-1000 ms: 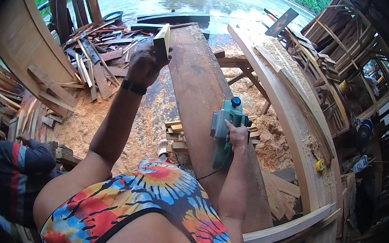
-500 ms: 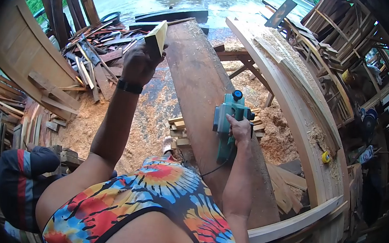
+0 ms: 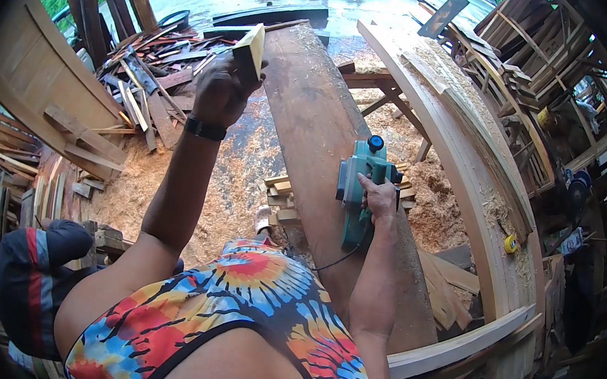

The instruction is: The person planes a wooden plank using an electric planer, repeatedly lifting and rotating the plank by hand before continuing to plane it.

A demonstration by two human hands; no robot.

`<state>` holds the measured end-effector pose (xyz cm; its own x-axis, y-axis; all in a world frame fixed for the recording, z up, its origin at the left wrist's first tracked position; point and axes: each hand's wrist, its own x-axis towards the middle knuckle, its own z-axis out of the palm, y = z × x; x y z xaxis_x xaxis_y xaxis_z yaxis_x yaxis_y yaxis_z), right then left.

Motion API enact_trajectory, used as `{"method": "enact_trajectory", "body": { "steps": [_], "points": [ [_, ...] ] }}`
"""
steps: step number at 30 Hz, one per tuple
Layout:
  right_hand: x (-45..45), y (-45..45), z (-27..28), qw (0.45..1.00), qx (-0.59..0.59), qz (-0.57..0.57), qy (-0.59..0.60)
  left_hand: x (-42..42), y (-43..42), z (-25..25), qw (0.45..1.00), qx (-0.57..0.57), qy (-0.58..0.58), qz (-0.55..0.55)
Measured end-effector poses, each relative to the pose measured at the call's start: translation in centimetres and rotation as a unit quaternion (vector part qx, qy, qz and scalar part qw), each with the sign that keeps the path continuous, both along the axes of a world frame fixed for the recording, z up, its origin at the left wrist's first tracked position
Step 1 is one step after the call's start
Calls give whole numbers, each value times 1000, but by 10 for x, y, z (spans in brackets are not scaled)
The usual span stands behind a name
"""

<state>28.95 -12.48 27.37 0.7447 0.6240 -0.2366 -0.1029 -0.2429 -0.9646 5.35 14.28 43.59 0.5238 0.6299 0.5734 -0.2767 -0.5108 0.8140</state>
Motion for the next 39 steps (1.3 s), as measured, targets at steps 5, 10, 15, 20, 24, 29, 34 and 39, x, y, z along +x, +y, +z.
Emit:
{"method": "enact_trajectory", "body": {
  "steps": [5,10,15,20,24,29,34,39],
  "points": [
    [3,0,-4,1000,8,5,15,6,9,-5,997,22,56,47],
    [5,0,-7,1000,14,4,11,22,13,-9,994,90,-32,54],
    [6,0,-8,1000,11,6,18,27,19,-12,990,-55,-121,-50],
    [3,-1,-4,1000,7,-1,18,23,9,-8,988,-83,-112,-66],
    [3,-1,-5,1000,14,-1,25,11,-32,16,899,-407,-118,-112],
    [1,-2,-2,999,8,-8,30,27,-45,-99,869,-477,98,-82],
    [4,-3,-6,1000,5,6,30,49,-87,-227,940,-252,216,73],
    [4,-4,-2,999,-2,7,35,58,-111,-233,877,-165,401,208]
  ]
}}
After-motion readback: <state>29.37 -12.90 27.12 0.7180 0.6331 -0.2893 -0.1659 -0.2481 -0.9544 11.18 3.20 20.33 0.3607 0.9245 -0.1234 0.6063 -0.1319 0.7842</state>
